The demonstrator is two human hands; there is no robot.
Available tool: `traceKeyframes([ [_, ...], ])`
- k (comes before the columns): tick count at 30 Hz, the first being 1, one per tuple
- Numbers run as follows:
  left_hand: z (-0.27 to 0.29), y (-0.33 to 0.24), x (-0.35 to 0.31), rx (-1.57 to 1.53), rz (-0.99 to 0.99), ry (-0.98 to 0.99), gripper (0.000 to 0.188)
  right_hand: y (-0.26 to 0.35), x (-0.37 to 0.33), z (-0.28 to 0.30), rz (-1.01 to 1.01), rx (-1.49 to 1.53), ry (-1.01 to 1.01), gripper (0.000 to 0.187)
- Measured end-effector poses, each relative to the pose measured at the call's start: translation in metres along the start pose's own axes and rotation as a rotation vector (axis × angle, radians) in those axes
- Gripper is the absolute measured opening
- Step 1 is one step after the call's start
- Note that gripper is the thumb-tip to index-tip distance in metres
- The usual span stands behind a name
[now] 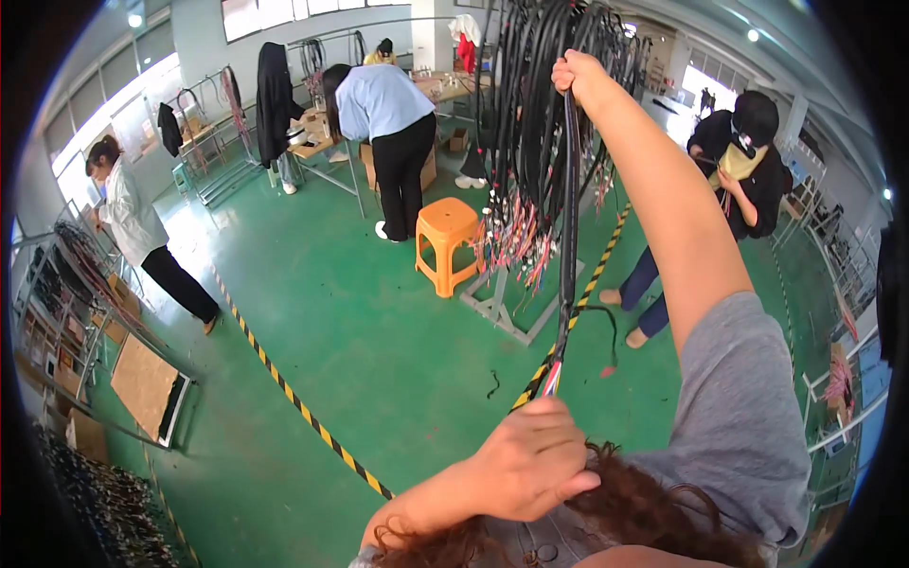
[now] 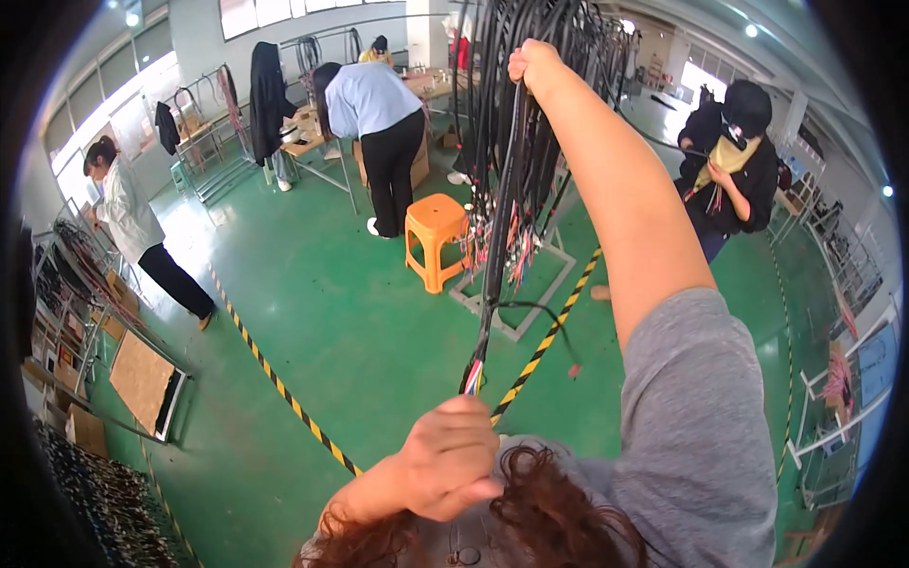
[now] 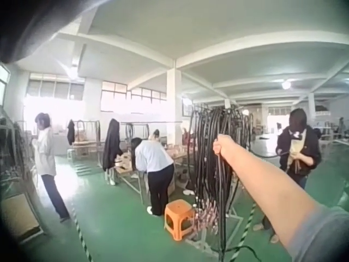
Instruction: Organizing and sorting bunches of electrical wires in a factory setting.
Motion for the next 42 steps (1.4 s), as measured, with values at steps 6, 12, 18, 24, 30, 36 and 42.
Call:
traceKeyframes([
  [6,0.015,-0.004,-0.010,0.038,0.009,-0.098,0.026,-0.015,0.041,-0.033,-0.086,0.115,0.115,0.025],
  [12,0.007,0.008,-0.038,-0.174,0.017,-0.117,0.026,0.012,0.150,0.123,0.166,-0.038,-0.206,0.012],
  [18,0.012,0.014,-0.035,-0.236,0.124,-0.297,0.033,-0.018,0.142,0.070,0.073,0.033,0.033,0.016],
  [24,0.013,0.038,-0.044,-0.335,0.072,-0.268,0.027,-0.030,0.114,0.053,0.099,0.320,0.144,0.019],
  [30,0.003,0.089,-0.067,-0.059,0.388,-0.236,0.022,-0.154,0.022,0.033,-0.006,0.209,-0.042,0.041],
  [36,-0.013,0.129,-0.059,0.135,0.301,-0.156,0.010,-0.265,-0.157,-0.021,-0.508,0.463,0.108,0.044],
  [42,-0.014,0.115,-0.077,-0.151,0.515,-0.215,0.024,-0.212,-0.220,-0.021,-0.424,0.490,0.312,0.044],
])
Point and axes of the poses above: each hand's wrist, its own x-axis towards the middle knuckle, its own z-axis out of the back of the hand, y = z × x, the point moved 8 cm from there along x, towards the middle knuckle, and after that the axes turned 10 degrees about y, right-handed, at the moved point
